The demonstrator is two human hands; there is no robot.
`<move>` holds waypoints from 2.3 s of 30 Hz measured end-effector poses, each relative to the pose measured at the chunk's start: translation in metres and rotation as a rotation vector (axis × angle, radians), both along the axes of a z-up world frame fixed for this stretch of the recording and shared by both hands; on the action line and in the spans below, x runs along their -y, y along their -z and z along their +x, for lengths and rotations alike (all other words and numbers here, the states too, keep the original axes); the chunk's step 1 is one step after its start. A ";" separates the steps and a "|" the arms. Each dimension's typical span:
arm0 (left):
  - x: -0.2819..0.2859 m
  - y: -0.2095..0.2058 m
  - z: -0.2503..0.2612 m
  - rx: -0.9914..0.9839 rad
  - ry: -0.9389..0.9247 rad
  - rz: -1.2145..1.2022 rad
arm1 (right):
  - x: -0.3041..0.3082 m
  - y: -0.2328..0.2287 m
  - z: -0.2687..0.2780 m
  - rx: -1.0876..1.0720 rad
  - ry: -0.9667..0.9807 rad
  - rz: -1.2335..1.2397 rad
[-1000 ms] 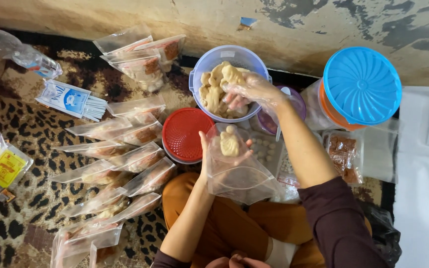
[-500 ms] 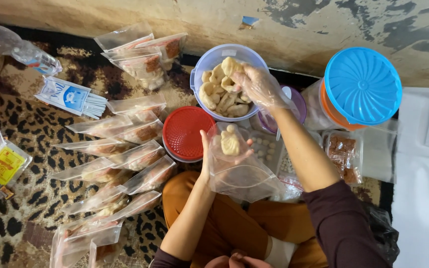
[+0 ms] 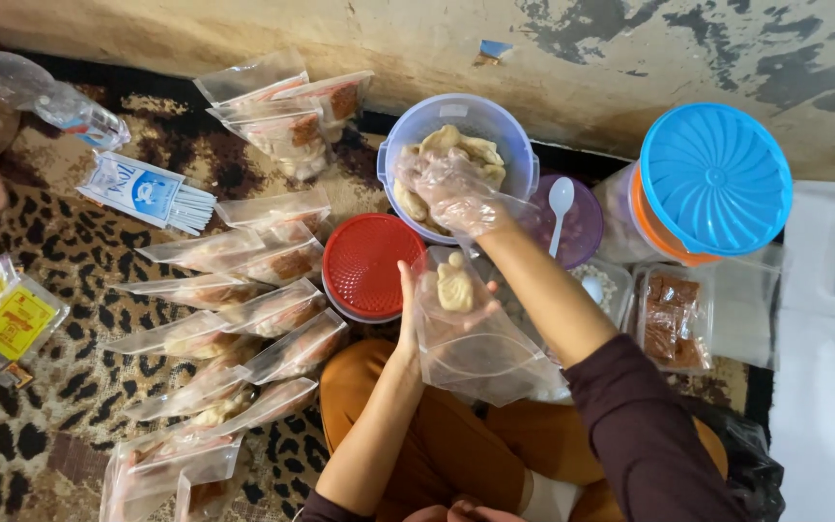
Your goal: Packaging various snacks into small plastic bags using hands and a spoon
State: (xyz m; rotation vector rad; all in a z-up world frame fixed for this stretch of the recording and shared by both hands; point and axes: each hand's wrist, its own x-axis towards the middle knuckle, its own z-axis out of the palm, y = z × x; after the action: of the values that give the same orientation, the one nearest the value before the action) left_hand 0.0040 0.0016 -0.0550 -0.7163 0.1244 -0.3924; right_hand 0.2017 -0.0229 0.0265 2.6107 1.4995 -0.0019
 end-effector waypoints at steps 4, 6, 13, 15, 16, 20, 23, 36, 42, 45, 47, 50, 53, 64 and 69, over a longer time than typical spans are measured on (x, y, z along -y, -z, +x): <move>0.008 -0.013 -0.002 -0.143 0.001 0.138 | 0.004 0.030 0.020 -0.158 0.039 0.113; 0.009 -0.002 0.000 -0.256 -0.078 0.378 | 0.015 0.042 0.031 -0.221 0.074 0.164; 0.008 -0.035 -0.001 -0.260 -0.006 0.315 | 0.059 -0.030 0.017 -0.967 0.398 0.555; 0.007 -0.048 0.001 -0.289 0.009 0.413 | 0.065 -0.038 0.017 -1.197 0.470 0.672; 0.007 -0.054 0.002 -0.309 0.006 0.529 | 0.067 -0.043 0.014 -1.113 0.444 0.683; -0.002 -0.046 0.002 -0.162 0.072 0.440 | 0.083 -0.043 0.014 -0.617 0.395 0.607; 0.015 -0.044 -0.005 -0.266 0.045 0.760 | 0.102 -0.119 -0.027 -0.612 0.410 0.732; 0.067 -0.063 -0.053 -0.397 -0.043 0.627 | 0.269 -0.179 -0.273 -0.530 0.522 1.285; 0.091 -0.080 -0.077 -0.402 -0.106 0.670 | 0.278 -0.162 -0.342 -0.116 0.543 1.391; 0.101 -0.095 -0.090 -0.204 -0.209 0.779 | 0.276 -0.154 -0.361 -0.017 0.540 1.404; 0.106 -0.093 -0.096 -0.079 -0.267 0.744 | 0.269 -0.161 -0.367 0.377 0.511 1.045; 0.112 -0.088 -0.097 -0.427 -0.179 0.750 | 0.283 -0.109 -0.366 0.445 0.310 1.097; 0.116 -0.092 -0.101 -0.443 -0.175 0.741 | 0.275 -0.110 -0.371 0.292 0.285 1.093; 0.114 -0.107 -0.090 -0.367 -0.237 0.742 | 0.271 -0.138 -0.378 0.000 0.226 0.921; 0.117 -0.097 -0.087 -0.379 -0.242 0.742 | 0.265 -0.143 -0.384 -0.061 0.371 0.809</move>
State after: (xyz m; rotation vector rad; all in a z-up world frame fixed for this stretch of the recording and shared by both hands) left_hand -0.0825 -0.1156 0.0418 -0.0580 0.5067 0.0407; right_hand -0.1826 -0.2875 0.1693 3.5021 1.1558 0.6130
